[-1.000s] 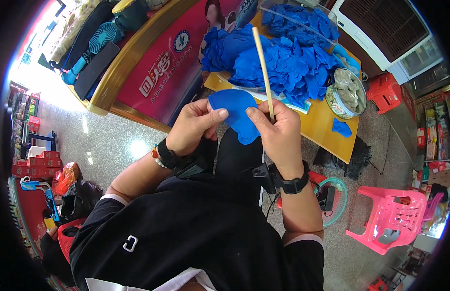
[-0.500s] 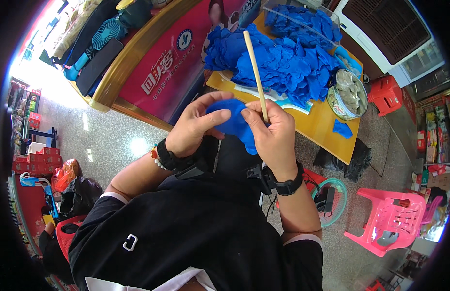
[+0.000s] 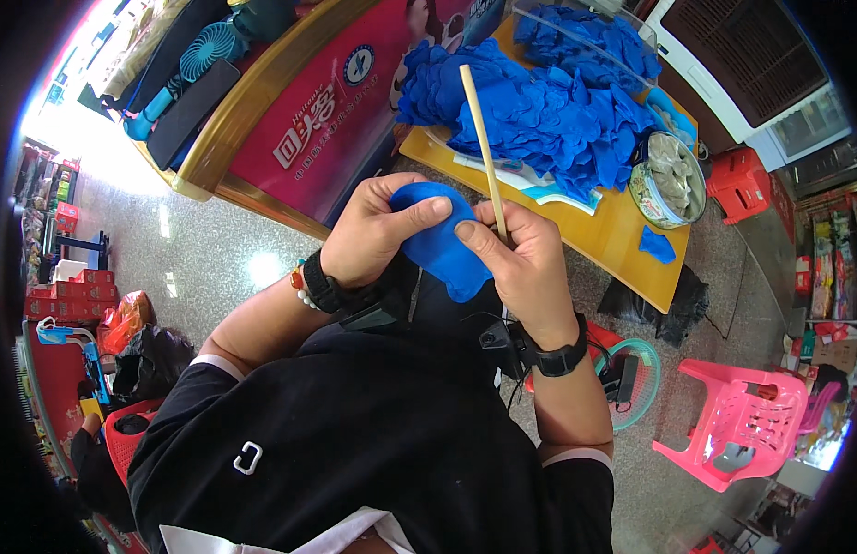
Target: Rolling and securing blue paper strips onto a thin wooden stick to create a decorative flower-like structure.
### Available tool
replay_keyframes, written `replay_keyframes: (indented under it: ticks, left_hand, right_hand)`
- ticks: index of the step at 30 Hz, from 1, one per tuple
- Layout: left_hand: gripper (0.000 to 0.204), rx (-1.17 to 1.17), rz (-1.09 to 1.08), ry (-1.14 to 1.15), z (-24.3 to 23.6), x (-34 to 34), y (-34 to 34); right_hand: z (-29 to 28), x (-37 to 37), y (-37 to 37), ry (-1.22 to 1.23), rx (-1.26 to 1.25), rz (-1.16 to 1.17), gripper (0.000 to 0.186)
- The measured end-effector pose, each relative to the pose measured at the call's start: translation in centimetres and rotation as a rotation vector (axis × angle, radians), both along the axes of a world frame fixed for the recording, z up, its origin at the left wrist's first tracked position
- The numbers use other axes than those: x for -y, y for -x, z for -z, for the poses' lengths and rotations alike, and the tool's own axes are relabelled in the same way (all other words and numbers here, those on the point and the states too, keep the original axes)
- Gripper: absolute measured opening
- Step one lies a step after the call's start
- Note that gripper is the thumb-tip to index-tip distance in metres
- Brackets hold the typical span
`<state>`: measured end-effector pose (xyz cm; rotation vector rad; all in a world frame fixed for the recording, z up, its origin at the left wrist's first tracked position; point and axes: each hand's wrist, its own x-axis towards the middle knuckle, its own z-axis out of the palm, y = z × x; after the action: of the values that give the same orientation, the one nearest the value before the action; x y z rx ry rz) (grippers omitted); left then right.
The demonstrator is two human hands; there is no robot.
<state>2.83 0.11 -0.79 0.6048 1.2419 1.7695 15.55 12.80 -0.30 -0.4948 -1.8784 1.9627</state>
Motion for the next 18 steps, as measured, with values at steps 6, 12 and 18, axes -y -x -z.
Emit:
replay_keyframes:
  ticks: [6, 12, 18]
  left_hand:
    - [0.016, -0.012, 0.072, -0.037, -0.12, 0.24, 0.09]
    - [0.014, -0.092, 0.093, -0.045, -0.21, 0.38, 0.18]
    - [0.021, -0.129, 0.047, -0.051, -0.30, 0.41, 0.23]
  right_hand:
    - [0.17, 0.10, -0.13, -0.172, -0.089, -0.013, 0.016]
    - [0.06, 0.39, -0.05, -0.195, -0.145, -0.020, 0.019]
    - [-0.59, 0.94, 0.00, -0.005, -0.017, -0.061, 0.019]
